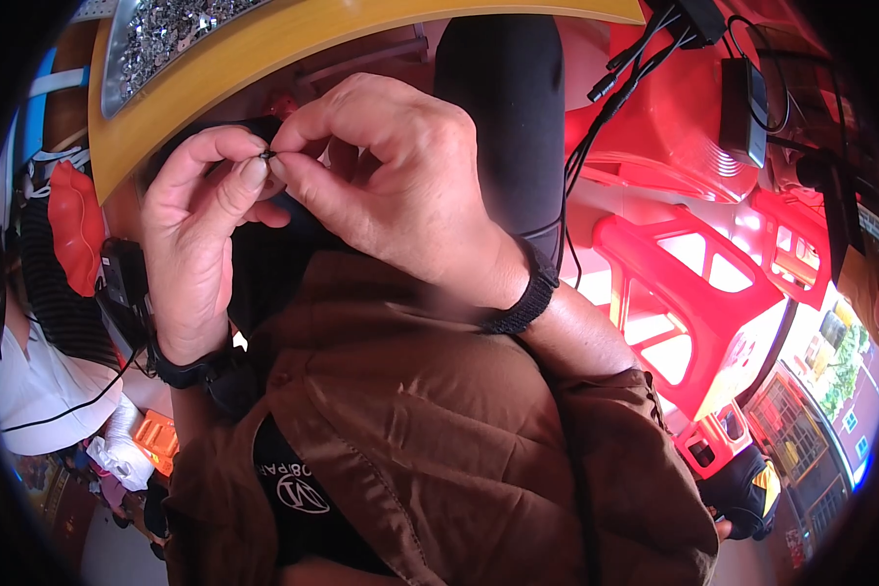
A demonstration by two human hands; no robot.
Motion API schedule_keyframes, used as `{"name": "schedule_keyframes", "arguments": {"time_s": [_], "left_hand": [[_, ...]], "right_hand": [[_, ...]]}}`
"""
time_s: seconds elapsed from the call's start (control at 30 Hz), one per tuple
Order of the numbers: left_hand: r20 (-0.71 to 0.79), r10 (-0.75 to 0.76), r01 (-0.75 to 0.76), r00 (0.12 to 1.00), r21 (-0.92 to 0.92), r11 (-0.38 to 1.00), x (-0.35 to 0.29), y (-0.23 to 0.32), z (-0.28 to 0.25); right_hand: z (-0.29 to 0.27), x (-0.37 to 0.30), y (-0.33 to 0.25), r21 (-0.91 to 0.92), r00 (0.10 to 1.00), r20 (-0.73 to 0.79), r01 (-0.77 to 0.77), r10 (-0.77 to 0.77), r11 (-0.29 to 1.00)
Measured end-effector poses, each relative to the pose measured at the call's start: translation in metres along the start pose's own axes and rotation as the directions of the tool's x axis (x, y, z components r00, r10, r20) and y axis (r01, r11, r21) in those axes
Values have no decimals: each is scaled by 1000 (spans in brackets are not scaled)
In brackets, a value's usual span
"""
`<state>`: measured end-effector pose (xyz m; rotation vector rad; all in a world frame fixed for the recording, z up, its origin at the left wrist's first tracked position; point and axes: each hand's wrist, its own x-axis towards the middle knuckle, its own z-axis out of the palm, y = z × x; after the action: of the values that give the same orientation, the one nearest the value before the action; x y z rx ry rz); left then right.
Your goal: Assemble small black plastic components into a white circular base.
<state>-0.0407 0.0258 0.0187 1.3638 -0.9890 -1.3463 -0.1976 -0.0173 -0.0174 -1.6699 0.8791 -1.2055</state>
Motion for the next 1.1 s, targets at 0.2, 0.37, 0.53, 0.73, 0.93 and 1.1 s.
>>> {"name": "schedule_keyframes", "arguments": {"time_s": [0.2, 0.37, 0.53, 0.73, 0.93, 1.1], "left_hand": [[28, -77, 81, 997, -183, 980, -2, 2, 0], [57, -74, 82, 996, -163, 983, -2, 1, -6], [89, -99, 115, 991, -206, 972, -1, -3, -7], [90, -115, 135, 989, -257, 957, -2, 0, -4], [53, -120, 131, 991, -280, 951, -2, -1, -2], [47, -114, 123, 992, -285, 951, -2, -1, -1]], "right_hand": [[-2, 1, 3, -102, 992, -31, 117, -120, 988], [-3, 2, 2, -107, 989, -69, 127, -134, 986], [-5, 1, -2, -146, 994, -19, 100, -104, 984], [-4, 3, 4, -147, 971, -24, 232, -238, 961], [-4, 2, 0, -205, 978, -7, 204, -210, 957], [-5, 2, -2, -168, 984, 6, 174, -176, 970]]}}
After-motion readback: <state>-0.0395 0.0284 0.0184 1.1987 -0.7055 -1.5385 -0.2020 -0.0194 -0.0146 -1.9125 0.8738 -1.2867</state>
